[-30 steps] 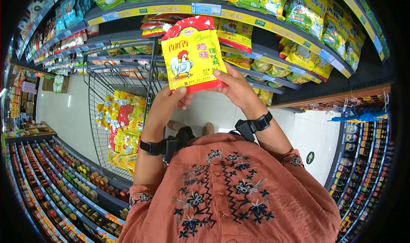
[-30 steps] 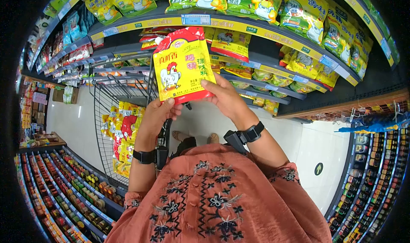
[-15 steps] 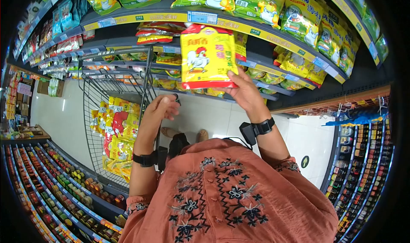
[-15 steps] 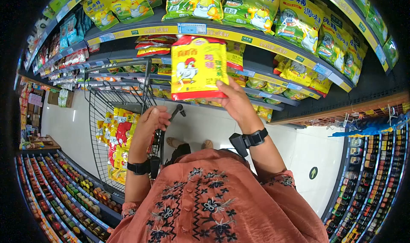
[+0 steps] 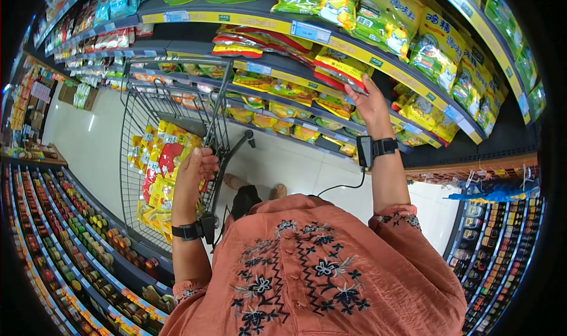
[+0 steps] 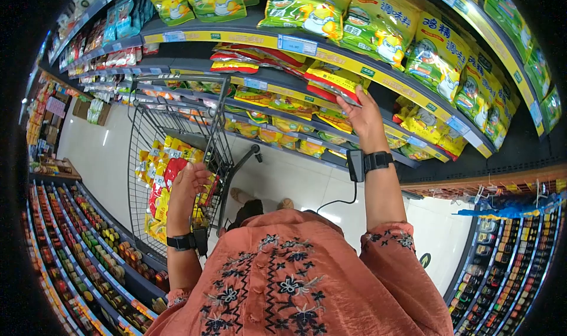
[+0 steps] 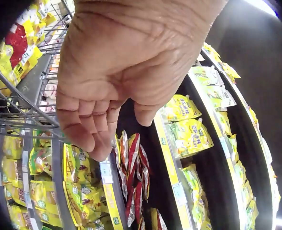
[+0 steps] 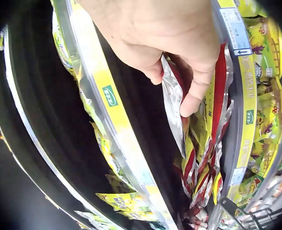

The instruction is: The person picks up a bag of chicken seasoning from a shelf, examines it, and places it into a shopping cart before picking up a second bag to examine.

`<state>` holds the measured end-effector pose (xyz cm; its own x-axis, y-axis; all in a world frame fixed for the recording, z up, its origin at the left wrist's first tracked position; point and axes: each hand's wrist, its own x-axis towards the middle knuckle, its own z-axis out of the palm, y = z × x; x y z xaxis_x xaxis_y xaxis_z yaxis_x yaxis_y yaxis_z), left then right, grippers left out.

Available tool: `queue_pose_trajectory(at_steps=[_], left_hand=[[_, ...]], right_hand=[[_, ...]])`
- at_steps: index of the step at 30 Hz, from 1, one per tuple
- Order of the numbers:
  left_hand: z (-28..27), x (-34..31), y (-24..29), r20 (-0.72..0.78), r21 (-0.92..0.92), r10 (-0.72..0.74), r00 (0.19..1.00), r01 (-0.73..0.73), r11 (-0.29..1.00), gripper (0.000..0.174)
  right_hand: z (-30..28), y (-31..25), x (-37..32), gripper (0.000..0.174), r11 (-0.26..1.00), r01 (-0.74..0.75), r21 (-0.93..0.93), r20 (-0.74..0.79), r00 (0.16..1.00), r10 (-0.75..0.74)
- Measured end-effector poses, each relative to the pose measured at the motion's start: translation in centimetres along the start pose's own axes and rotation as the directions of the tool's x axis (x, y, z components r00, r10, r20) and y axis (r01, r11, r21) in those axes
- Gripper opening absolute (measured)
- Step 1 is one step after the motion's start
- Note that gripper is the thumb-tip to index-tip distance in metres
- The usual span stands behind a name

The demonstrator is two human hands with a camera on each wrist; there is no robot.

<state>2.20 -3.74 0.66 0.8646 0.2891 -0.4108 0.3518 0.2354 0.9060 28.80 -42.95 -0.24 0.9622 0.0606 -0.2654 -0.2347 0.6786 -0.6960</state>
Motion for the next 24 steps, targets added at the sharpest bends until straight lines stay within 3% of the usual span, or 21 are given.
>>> queue_pose_trajectory(at_steps=[4, 10, 16, 19, 23, 24], left_hand=[[-1.0, -0.9, -0.8, -0.045, -0.014, -0.017, 0.999, 0.016, 1.0, 0.053], [-3.1, -1.6, -2.2, -0.117, -0.072, -0.063, 0.991, 0.055, 0.996, 0.05], [-6.0, -1.2, -4.1, -0.147, -0.097, -0.089, 0.985, 0.075, 0.992, 0.053], [-6.9, -1.0, -5.3, -0.162, -0.104, -0.099, 0.982, 0.082, 0.991, 0.055], [-8.8, -0.7, -5.9, -0.208, -0.104, -0.167, 0.964, 0.148, 0.983, 0.053], [-9.9, -0.3, -6.3, -0.235, -0.113, -0.162, 0.959, 0.139, 0.984, 0.053]], right_hand=[[0.3, 0.1, 2.7, 0.025, 0.997, -0.073, 0.013, 0.023, 0.997, 0.073], [-1.7, -0.3, 4.4, 0.029, 0.897, -0.077, -0.435, 0.039, 0.994, 0.104], [-3.7, -0.8, 6.7, 0.071, 0.623, -0.107, -0.775, -0.211, 0.973, -0.095], [-3.8, -1.1, 6.7, 0.058, 0.418, -0.148, -0.896, -0.243, 0.952, -0.183], [-3.6, -2.4, 6.2, 0.067, 0.078, -0.16, -0.984, -0.173, 0.963, -0.208], [-3.4, -2.5, 5.9, 0.067, 0.071, -0.144, -0.987, -0.155, 0.966, -0.208]])
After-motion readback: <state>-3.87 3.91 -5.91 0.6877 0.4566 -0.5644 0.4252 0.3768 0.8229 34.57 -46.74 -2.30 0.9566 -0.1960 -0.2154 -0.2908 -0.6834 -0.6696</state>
